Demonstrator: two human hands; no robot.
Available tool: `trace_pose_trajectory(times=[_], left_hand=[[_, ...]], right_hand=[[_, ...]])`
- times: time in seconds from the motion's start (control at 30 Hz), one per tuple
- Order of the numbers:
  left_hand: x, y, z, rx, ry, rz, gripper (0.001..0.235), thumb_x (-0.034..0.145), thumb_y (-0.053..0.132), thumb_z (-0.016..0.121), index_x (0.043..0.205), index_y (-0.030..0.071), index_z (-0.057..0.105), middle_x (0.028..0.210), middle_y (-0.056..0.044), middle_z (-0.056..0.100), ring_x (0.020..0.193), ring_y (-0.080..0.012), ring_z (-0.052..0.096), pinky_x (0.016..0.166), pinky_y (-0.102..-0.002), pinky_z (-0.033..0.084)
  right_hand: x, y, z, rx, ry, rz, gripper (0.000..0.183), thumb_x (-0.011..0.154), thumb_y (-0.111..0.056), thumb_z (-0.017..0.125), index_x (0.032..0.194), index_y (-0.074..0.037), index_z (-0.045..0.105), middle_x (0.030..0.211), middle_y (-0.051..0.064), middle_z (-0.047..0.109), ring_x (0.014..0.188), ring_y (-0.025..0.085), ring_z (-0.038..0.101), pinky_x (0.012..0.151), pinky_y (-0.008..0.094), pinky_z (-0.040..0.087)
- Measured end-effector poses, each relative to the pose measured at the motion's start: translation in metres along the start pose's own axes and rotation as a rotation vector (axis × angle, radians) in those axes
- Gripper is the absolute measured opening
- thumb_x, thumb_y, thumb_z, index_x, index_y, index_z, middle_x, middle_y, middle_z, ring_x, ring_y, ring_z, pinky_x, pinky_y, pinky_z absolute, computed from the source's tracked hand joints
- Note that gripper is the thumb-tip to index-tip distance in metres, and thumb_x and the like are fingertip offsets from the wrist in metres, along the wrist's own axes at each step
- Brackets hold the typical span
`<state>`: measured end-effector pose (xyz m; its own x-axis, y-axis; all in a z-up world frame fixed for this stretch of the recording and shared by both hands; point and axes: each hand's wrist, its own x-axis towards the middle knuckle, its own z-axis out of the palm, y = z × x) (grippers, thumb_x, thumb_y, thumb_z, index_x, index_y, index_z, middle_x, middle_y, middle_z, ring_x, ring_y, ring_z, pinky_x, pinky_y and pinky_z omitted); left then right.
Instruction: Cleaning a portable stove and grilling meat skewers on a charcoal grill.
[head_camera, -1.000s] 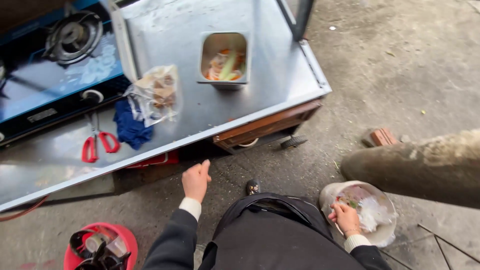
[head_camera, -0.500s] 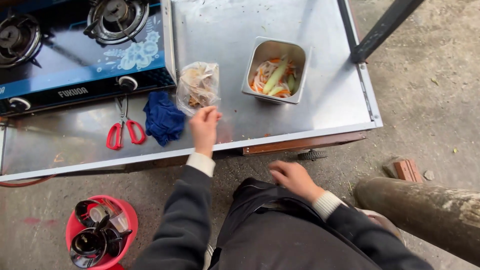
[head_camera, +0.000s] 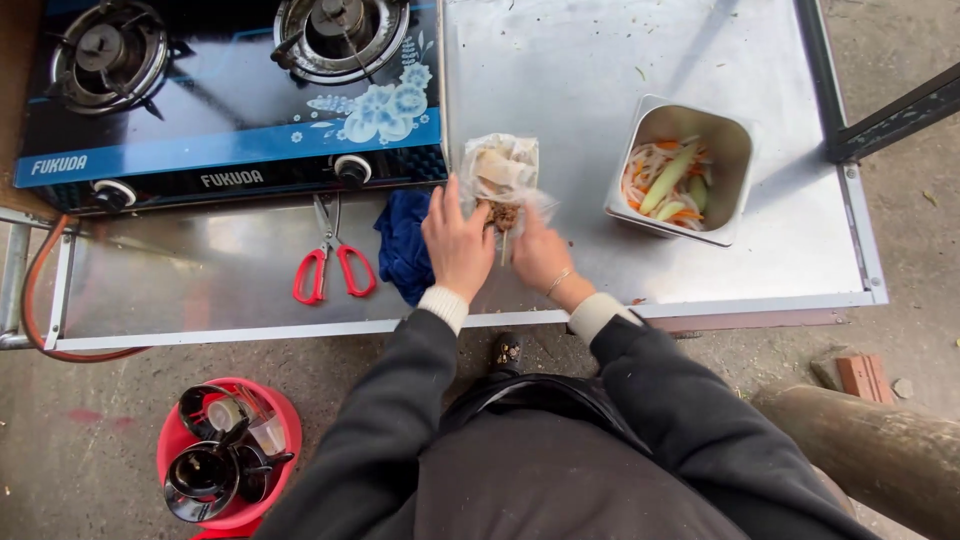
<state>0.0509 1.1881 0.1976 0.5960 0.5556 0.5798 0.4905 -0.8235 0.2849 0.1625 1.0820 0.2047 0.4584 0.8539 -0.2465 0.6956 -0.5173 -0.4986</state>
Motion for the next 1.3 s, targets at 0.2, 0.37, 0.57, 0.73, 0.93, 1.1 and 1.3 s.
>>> trace_pose_trajectory(times=[0.2, 0.37, 0.57, 0.73, 0.93, 1.1, 1.3], left_hand=[[0.056, -0.01, 0.003, -0.115, -0.36, -0.034, 0.078, 0.083, -0.021, 0.069, 0.153, 0.0, 0.045, 0.162, -0.03, 0.035, 0.099, -0.0415, 0.076, 0.081, -0.047, 0.065], [0.073, -0.025, 0.027, -0.101, -0.533, -0.044, 0.082, 0.087, 0.0, 0.067, 0.162, 0.012, 0.038, 0.172, -0.017, 0.023, 0.075, -0.0486, 0.071, 0.063, -0.054, 0.054], [0.095, -0.025, 0.028, -0.14, -0.617, -0.067, 0.068, 0.085, -0.008, 0.062, 0.15, 0.007, 0.048, 0.168, -0.018, 0.028, 0.111, -0.0498, 0.067, 0.077, -0.057, 0.054], [0.105, -0.023, 0.029, -0.165, -0.699, -0.121, 0.073, 0.084, -0.009, 0.058, 0.153, 0.012, 0.045, 0.169, -0.023, 0.023, 0.106, -0.0502, 0.067, 0.084, -0.057, 0.051], [0.098, -0.029, 0.033, -0.181, -0.722, -0.113, 0.09, 0.085, -0.006, 0.065, 0.162, 0.024, 0.027, 0.171, -0.024, 0.023, 0.097, -0.046, 0.066, 0.076, -0.054, 0.051], [0.082, -0.033, 0.039, -0.232, -0.633, -0.054, 0.102, 0.083, -0.01, 0.063, 0.167, 0.025, 0.019, 0.175, -0.015, 0.022, 0.08, -0.041, 0.07, 0.058, -0.049, 0.051], [0.078, -0.026, 0.029, -0.326, -0.668, -0.15, 0.094, 0.084, -0.004, 0.079, 0.165, 0.015, 0.034, 0.165, -0.032, 0.028, 0.119, -0.0654, 0.061, 0.1, -0.065, 0.058]], right_hand=[[0.034, 0.012, -0.046, 0.398, 0.194, 0.132, 0.076, 0.103, -0.018, 0.05, 0.167, -0.003, 0.013, 0.08, 0.007, 0.078, 0.064, 0.028, 0.076, 0.078, 0.047, 0.061], [0.028, -0.014, -0.083, 0.575, 0.147, 0.237, 0.081, 0.093, -0.011, 0.044, 0.168, -0.018, 0.015, 0.075, 0.004, 0.079, 0.048, 0.021, 0.063, 0.062, 0.036, 0.061], [0.054, -0.003, -0.078, 0.779, 0.194, 0.186, 0.075, 0.096, -0.012, 0.041, 0.166, -0.009, 0.014, 0.104, 0.009, 0.079, 0.068, 0.016, 0.079, 0.061, 0.03, 0.064], [0.067, 0.004, -0.067, 0.755, 0.218, 0.196, 0.078, 0.098, -0.014, 0.053, 0.166, -0.012, 0.014, 0.109, 0.009, 0.078, 0.078, 0.018, 0.081, 0.069, 0.031, 0.066], [0.08, 0.023, -0.018, 0.491, 0.346, 0.107, 0.099, 0.09, -0.011, 0.063, 0.168, -0.022, 0.002, 0.113, 0.01, 0.078, 0.097, 0.032, 0.074, 0.082, 0.045, 0.057], [0.071, 0.023, 0.02, 0.31, 0.351, 0.147, 0.097, 0.081, -0.01, 0.054, 0.166, -0.02, 0.008, 0.112, 0.007, 0.069, 0.086, 0.045, 0.064, 0.069, 0.056, 0.05], [0.044, -0.004, 0.001, 0.153, 0.212, 0.186, 0.092, 0.096, -0.015, 0.071, 0.166, -0.013, 0.013, 0.101, 0.008, 0.076, 0.103, 0.039, 0.073, 0.092, 0.055, 0.06]])
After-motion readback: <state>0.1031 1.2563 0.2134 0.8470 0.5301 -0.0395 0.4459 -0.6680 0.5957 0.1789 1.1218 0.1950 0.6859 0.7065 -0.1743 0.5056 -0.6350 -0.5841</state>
